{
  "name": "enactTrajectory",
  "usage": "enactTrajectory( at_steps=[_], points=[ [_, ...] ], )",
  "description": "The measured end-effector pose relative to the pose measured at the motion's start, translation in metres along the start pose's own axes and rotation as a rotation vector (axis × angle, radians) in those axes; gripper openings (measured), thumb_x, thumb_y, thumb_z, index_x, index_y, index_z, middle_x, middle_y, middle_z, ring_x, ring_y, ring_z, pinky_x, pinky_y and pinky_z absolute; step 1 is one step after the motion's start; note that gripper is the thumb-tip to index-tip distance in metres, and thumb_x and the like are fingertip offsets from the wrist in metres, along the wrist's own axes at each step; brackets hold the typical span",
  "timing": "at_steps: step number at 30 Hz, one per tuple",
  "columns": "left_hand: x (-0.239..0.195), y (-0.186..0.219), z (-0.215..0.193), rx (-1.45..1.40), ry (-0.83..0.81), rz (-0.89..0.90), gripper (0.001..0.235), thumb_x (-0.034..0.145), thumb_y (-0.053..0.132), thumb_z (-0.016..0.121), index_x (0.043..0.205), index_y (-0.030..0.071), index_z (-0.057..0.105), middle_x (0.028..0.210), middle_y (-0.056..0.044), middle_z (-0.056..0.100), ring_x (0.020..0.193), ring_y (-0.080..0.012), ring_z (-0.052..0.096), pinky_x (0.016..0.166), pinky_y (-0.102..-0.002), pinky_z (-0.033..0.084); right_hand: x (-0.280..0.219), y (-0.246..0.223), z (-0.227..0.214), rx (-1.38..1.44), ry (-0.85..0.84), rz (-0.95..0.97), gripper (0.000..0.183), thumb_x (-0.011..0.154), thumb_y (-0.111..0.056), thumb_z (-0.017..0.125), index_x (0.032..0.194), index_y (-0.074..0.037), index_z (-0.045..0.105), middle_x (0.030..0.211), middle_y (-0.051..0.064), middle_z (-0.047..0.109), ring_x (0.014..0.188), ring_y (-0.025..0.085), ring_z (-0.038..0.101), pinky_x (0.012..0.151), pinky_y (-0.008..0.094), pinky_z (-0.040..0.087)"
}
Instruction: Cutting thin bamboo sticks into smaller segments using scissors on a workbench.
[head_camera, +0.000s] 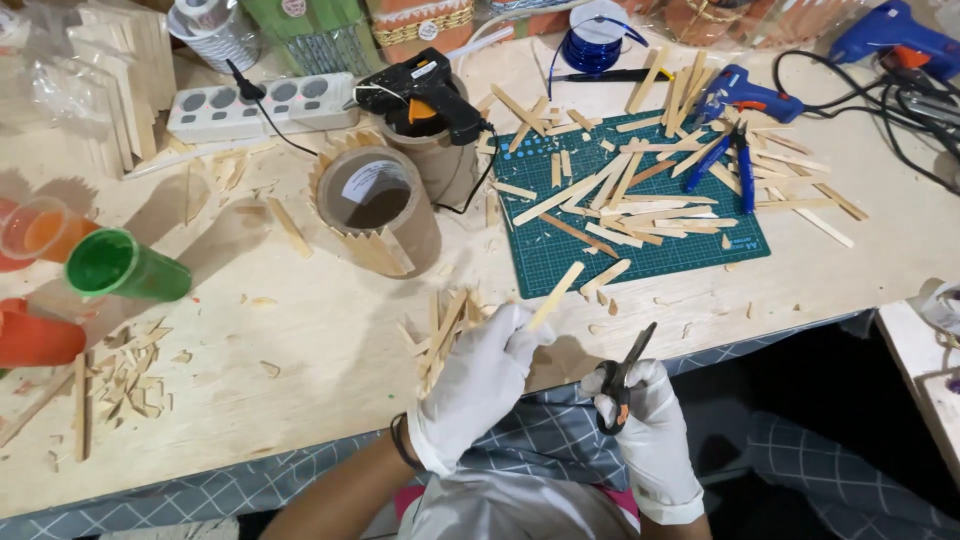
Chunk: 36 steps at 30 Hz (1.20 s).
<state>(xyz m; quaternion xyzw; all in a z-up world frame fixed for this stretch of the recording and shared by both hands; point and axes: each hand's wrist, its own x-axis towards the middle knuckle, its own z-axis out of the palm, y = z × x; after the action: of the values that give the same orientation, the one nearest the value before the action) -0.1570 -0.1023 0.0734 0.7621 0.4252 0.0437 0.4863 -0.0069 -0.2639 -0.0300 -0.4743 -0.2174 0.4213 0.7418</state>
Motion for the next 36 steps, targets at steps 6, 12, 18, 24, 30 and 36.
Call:
enactTrajectory(
  at_steps=[6,12,18,24,30,36],
  points=[
    [-0.044,-0.042,0.045,-0.265,0.272,0.193,0.018,0.091,0.004,0.06,0.081,0.015,0.07,0.079,0.011,0.078,0.061,-0.0096,0.06,0.068,-0.028,0.053,-0.009,0.017,0.007,-0.11,-0.13,0.006,0.047,0.084,0.0,0.068,0.125,-0.007,0.044,0.12,0.023,0.063,0.113,0.029,0.061,0.095,0.034,0.047],
    [-0.063,-0.058,0.062,-0.505,0.199,-0.218,0.023,0.084,0.011,0.059,0.073,0.013,0.079,0.064,0.002,0.071,0.061,-0.0108,0.059,0.069,-0.026,0.048,-0.014,0.01,0.036,0.006,-0.465,-0.038,0.064,0.096,-0.028,0.08,0.143,-0.003,0.045,0.117,0.016,0.059,0.108,0.023,0.057,0.091,0.036,0.048],
    [-0.067,-0.084,0.081,-0.472,0.298,-0.083,0.041,0.092,0.015,0.071,0.065,0.012,0.039,0.059,-0.002,0.064,0.052,-0.0148,0.072,0.058,-0.031,0.05,-0.03,0.035,0.021,-0.106,-0.208,0.043,0.072,0.074,-0.013,0.094,0.136,-0.003,0.058,0.118,0.01,0.068,0.106,0.022,0.067,0.095,0.038,0.057],
    [-0.068,-0.091,0.085,-0.341,0.437,0.243,0.039,0.092,0.005,0.065,0.068,0.007,0.034,0.093,-0.009,0.081,0.061,-0.014,0.06,0.051,-0.03,0.045,-0.031,0.045,0.01,-0.137,-0.166,0.055,0.076,0.07,-0.009,0.094,0.138,0.0,0.06,0.139,0.013,0.064,0.131,0.028,0.061,0.112,0.047,0.053],
    [-0.071,-0.094,0.088,-0.279,0.516,0.317,0.05,0.091,0.001,0.067,0.068,0.009,0.024,0.07,-0.007,0.068,0.06,-0.0165,0.033,0.045,-0.032,0.035,-0.028,0.028,0.032,-0.008,-0.153,0.155,0.062,0.07,0.006,0.087,0.127,0.001,0.064,0.122,0.015,0.073,0.113,0.028,0.069,0.099,0.046,0.058],
    [-0.07,-0.097,0.087,-0.309,0.482,0.363,0.049,0.092,-0.006,0.063,0.072,0.013,0.023,0.069,-0.001,0.017,0.063,-0.0159,0.016,0.05,-0.031,0.02,-0.024,0.026,0.039,-0.017,-0.201,0.172,0.047,0.078,0.009,0.08,0.121,-0.003,0.065,0.112,0.011,0.072,0.093,0.02,0.068,0.081,0.036,0.059]
  ],
)
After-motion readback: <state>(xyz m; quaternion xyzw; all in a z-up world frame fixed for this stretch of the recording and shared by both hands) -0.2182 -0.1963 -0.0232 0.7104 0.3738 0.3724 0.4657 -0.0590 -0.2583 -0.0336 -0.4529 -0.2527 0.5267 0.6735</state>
